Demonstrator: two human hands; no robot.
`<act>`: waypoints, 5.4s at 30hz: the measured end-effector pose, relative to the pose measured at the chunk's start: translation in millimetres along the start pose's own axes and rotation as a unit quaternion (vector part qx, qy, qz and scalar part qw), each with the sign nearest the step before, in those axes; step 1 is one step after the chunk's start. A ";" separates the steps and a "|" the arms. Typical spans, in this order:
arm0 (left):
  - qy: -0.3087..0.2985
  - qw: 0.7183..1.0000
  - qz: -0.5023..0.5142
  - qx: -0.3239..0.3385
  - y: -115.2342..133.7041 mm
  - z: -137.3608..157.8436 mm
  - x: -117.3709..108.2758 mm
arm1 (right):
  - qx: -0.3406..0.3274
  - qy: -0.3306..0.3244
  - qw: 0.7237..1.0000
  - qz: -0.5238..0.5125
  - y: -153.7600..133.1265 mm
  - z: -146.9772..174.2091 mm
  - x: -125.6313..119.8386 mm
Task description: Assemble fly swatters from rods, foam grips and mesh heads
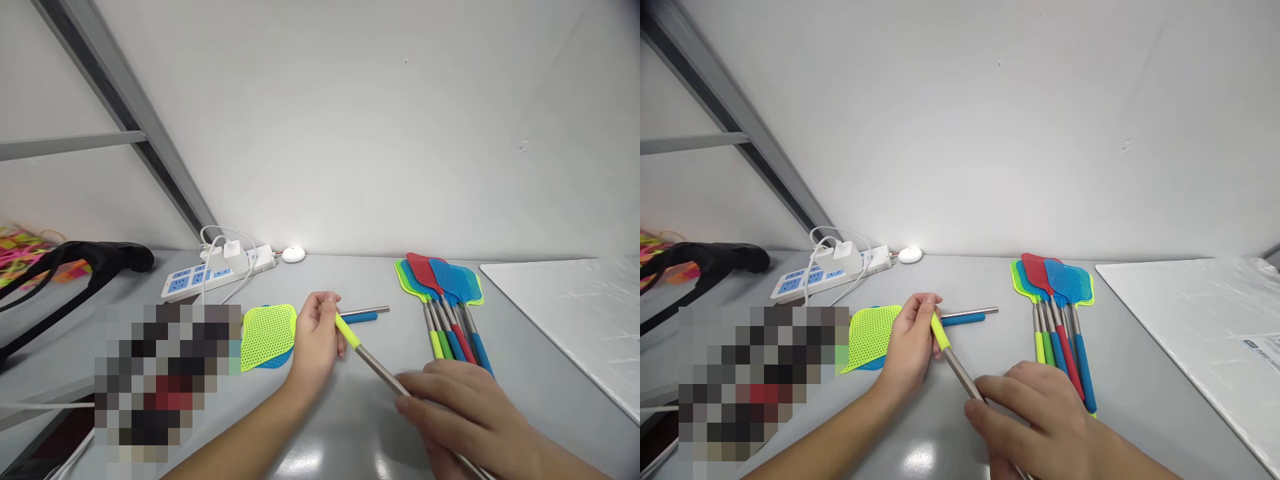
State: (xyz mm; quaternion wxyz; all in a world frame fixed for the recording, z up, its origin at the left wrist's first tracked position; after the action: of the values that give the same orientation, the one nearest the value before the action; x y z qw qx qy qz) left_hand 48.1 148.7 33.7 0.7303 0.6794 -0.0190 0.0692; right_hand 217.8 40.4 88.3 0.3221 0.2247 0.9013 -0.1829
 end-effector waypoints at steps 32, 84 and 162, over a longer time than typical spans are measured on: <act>-0.190 0.903 -0.248 0.294 19.7 38.6 8.6 | 0.524 0.201 0.664 -0.494 69.1 10.5 13.5; -0.006 0.719 -0.649 0.247 38.9 -42.7 -60.6 | 0.170 -0.055 0.967 -0.183 14.5 18.0 21.6; -0.047 0.990 0.135 0.005 11.7 29.8 35.9 | 0.281 -0.150 0.946 0.051 39.7 -0.2 5.9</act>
State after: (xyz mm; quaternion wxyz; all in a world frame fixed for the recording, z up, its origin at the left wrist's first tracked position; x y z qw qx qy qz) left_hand 84.1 122.5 51.9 0.7094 0.6766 -0.1443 0.1350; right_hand 234.3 75.2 77.1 0.3857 0.3215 0.7420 -0.4441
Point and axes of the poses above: each hand's wrist, its own z-axis away from the middle knuckle, its own x-axis out of the palm, y = z × x, the point moved 4 cm from there along -z, towards the middle knuckle, and after that the axes turned 1 degree about y, right-handed, at the moved point
